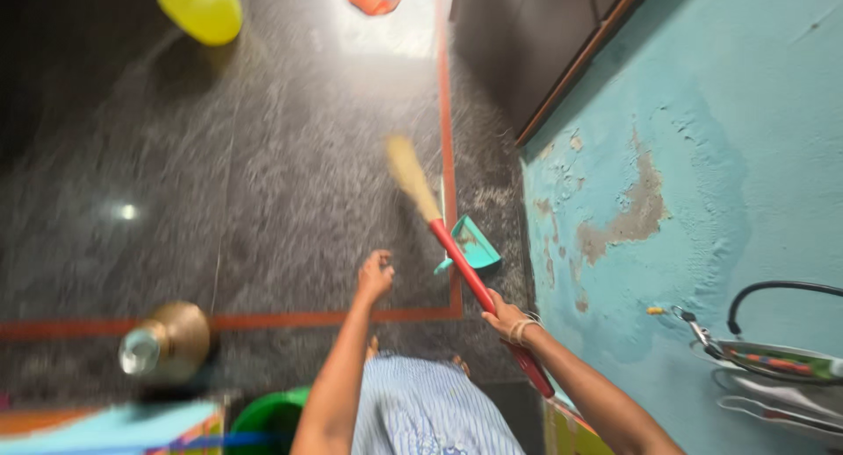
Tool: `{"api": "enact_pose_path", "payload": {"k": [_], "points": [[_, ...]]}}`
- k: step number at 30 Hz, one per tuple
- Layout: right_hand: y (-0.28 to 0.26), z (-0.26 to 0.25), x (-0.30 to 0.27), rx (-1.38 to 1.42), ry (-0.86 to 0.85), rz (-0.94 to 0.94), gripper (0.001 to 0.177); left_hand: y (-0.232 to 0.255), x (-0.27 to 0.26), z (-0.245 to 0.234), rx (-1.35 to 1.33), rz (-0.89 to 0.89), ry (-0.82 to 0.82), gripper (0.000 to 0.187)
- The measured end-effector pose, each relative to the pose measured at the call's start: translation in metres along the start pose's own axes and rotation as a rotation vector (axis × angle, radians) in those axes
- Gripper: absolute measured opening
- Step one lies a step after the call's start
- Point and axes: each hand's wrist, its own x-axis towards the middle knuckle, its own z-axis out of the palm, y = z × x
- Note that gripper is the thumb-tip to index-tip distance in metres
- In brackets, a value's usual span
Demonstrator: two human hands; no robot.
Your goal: The person sweeps the floor with a broom, collecting debris into a dustpan across various rooms of the house including the hallway and entryway.
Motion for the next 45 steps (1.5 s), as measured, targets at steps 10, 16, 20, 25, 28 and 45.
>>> {"api": "enact_pose_path", "payload": {"k": [10, 16, 20, 25, 28, 45], "points": [[-0.017, -0.01, -0.02, -0.782, -0.345, -0.15, 0.038, -0.057, -0.114, -0.051, -0.156, -0.116, 0.272, 0.048], [-0.051, -0.024, 0.016, -0.567, -0.107, 0.213, 0.054, -0.096, -0.136, -0.094, -0.152, -0.214, 0.318, 0.048], [-0.104, 0.04, 0.018, -0.371, -0.008, 0.176, 0.07, -0.11, -0.131, -0.11, -0.176, -0.219, 0.352, 0.046], [-0.134, 0.09, -0.033, -0.451, -0.23, -0.062, 0.06, -0.111, -0.111, -0.129, -0.228, -0.19, 0.349, 0.045], [-0.17, 0.107, -0.017, -0.643, -0.361, -0.227, 0.056, -0.117, -0.1, -0.146, -0.217, -0.207, 0.354, 0.046], [-0.268, 0.118, 0.038, -0.507, -0.127, 0.007, 0.058, -0.185, -0.105, -0.276, -0.2, -0.279, 0.446, 0.045]]}}
